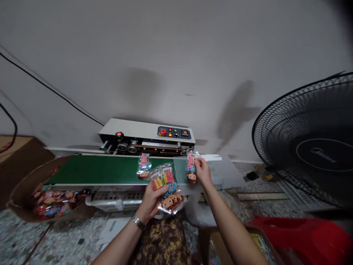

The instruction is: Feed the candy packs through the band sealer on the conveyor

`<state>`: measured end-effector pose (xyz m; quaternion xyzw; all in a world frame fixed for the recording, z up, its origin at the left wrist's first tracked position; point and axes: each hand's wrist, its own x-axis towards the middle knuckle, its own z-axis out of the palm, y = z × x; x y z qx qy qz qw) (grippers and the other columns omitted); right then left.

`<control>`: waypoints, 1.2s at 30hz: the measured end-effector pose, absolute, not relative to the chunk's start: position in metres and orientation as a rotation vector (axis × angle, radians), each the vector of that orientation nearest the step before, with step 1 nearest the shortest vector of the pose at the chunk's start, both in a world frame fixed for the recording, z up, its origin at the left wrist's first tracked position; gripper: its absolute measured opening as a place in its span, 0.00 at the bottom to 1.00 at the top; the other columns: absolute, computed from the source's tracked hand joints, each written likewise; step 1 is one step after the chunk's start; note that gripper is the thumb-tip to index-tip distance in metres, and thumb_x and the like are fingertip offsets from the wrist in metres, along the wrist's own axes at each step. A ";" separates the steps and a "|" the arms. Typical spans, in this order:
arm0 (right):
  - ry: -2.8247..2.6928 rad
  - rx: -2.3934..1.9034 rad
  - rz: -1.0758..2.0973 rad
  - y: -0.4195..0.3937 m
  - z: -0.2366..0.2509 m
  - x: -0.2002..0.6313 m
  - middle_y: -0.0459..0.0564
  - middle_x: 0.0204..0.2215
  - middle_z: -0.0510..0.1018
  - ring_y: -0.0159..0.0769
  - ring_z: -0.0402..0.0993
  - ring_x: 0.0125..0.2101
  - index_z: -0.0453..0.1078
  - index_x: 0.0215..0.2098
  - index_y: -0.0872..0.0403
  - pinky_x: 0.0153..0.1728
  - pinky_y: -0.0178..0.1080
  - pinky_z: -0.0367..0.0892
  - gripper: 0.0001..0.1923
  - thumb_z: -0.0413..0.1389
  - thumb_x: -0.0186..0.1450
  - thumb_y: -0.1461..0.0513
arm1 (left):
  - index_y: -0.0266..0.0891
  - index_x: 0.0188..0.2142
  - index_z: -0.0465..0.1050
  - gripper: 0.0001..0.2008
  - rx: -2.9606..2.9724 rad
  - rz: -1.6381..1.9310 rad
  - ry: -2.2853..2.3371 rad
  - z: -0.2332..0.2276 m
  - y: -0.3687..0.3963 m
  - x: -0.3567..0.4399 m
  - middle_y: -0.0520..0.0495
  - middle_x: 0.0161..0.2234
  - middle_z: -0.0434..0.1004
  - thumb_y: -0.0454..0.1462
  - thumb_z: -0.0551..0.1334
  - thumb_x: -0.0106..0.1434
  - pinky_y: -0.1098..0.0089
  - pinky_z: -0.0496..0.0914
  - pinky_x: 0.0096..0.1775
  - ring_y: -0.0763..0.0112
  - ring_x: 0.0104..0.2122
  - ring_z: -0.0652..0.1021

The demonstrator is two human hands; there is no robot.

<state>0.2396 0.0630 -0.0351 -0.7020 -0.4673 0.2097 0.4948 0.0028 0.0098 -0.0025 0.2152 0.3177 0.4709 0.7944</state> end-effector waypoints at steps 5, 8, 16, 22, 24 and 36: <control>-1.183 -2.037 0.411 0.085 -0.055 0.274 0.48 0.22 0.73 0.33 0.68 0.23 0.68 0.31 0.56 0.24 0.33 0.59 0.14 0.47 0.59 0.54 | 0.34 0.40 0.70 0.21 0.457 1.028 0.712 -0.008 0.010 -0.002 0.41 0.36 0.79 0.30 0.69 0.44 0.62 0.72 0.40 0.63 0.32 0.79; -1.249 -2.065 0.433 0.098 -0.055 0.265 0.47 0.21 0.73 0.32 0.68 0.23 0.69 0.28 0.55 0.25 0.32 0.59 0.10 0.49 0.58 0.57 | 0.34 0.40 0.70 0.21 0.462 1.017 0.715 -0.008 0.011 -0.002 0.41 0.35 0.79 0.31 0.69 0.44 0.63 0.72 0.40 0.63 0.32 0.79; -1.519 -1.763 0.450 0.080 -0.011 0.220 0.51 0.36 0.73 0.35 0.68 0.34 0.67 0.44 0.53 0.36 0.35 0.62 0.16 0.51 0.59 0.56 | 0.34 0.39 0.72 0.18 0.485 1.034 0.705 0.002 0.013 0.004 0.42 0.35 0.79 0.30 0.68 0.45 0.63 0.71 0.41 0.63 0.33 0.79; -1.553 -1.374 0.866 0.031 0.017 0.175 0.44 0.23 0.70 0.30 0.65 0.24 0.68 0.32 0.55 0.26 0.31 0.61 0.13 0.53 0.59 0.53 | 0.34 0.41 0.70 0.21 0.511 1.081 0.704 0.003 0.013 0.011 0.42 0.38 0.78 0.29 0.68 0.45 0.64 0.71 0.42 0.65 0.34 0.78; -1.590 -1.416 0.751 0.022 0.021 0.163 0.44 0.22 0.70 0.30 0.64 0.24 0.69 0.29 0.55 0.26 0.31 0.60 0.12 0.51 0.60 0.54 | 0.34 0.43 0.69 0.22 0.525 1.095 0.687 0.004 0.012 0.014 0.41 0.39 0.78 0.29 0.68 0.46 0.64 0.70 0.43 0.65 0.35 0.78; -1.221 -2.023 0.167 0.072 -0.029 0.256 0.47 0.20 0.71 0.32 0.63 0.20 0.70 0.30 0.56 0.23 0.32 0.55 0.17 0.45 0.60 0.55 | 0.35 0.41 0.68 0.22 0.479 1.087 0.760 -0.007 0.012 0.002 0.43 0.36 0.79 0.31 0.69 0.45 0.64 0.71 0.41 0.65 0.33 0.78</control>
